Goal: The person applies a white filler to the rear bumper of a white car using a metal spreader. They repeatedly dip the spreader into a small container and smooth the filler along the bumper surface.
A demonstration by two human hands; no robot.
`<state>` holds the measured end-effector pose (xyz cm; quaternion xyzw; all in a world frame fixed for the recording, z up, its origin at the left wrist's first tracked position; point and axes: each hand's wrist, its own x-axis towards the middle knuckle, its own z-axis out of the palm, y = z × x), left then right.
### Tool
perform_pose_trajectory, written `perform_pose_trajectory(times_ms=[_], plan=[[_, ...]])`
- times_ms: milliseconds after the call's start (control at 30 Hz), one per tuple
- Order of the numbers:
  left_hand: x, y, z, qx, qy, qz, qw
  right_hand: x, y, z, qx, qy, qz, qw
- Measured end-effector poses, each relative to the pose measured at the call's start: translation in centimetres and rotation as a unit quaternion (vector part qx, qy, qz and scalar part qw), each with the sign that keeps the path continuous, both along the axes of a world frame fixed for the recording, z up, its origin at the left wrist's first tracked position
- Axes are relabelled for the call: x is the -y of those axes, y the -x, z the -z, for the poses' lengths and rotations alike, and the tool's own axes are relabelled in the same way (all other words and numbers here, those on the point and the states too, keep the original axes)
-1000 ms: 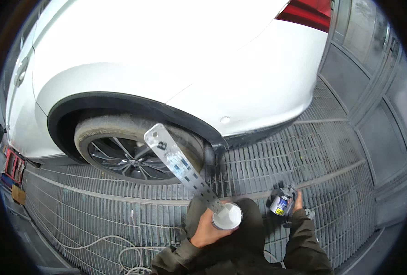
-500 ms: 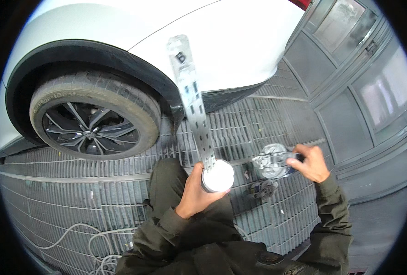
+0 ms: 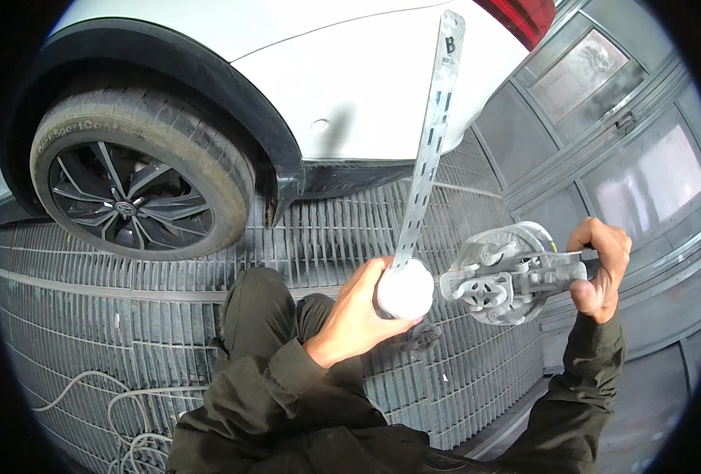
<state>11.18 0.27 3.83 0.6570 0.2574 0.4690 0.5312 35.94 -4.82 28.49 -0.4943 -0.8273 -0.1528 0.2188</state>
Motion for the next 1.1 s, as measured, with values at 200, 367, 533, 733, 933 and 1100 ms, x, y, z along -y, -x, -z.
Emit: perform_pose_trajectory(times_ms=[200, 367, 533, 733, 933, 1100], plan=[[0.1, 0.1, -0.2, 0.006, -0.008, -0.007, 1.000, -0.4, 1.4, -0.6, 0.012, -0.012, -0.012, 1.000], [0.1, 0.2, -0.4, 0.003, -0.002, -0.007, 1.000, -0.7, 1.9, -0.9, 0.006, -0.010, -0.015, 1.000], [0.0, 0.4, -0.8, 0.010, -0.001, -0.009, 1.000, -1.0, 2.1, -1.1, -0.009, -0.004, -0.023, 1.000], [0.1, 0.5, -1.0, 0.016, 0.008, -0.004, 1.000, -0.9, 2.3, -1.3, -0.009, -0.011, -0.021, 1.000], [0.0, 0.7, -1.0, 0.020, 0.004, -0.001, 1.000, -1.0, 2.9, -1.5, -0.004, -0.013, -0.017, 1.000], [0.0, 1.0, -1.1, 0.021, 0.003, -0.003, 1.000, -1.1, 3.2, -1.6, 0.003, -0.022, -0.004, 1.000]])
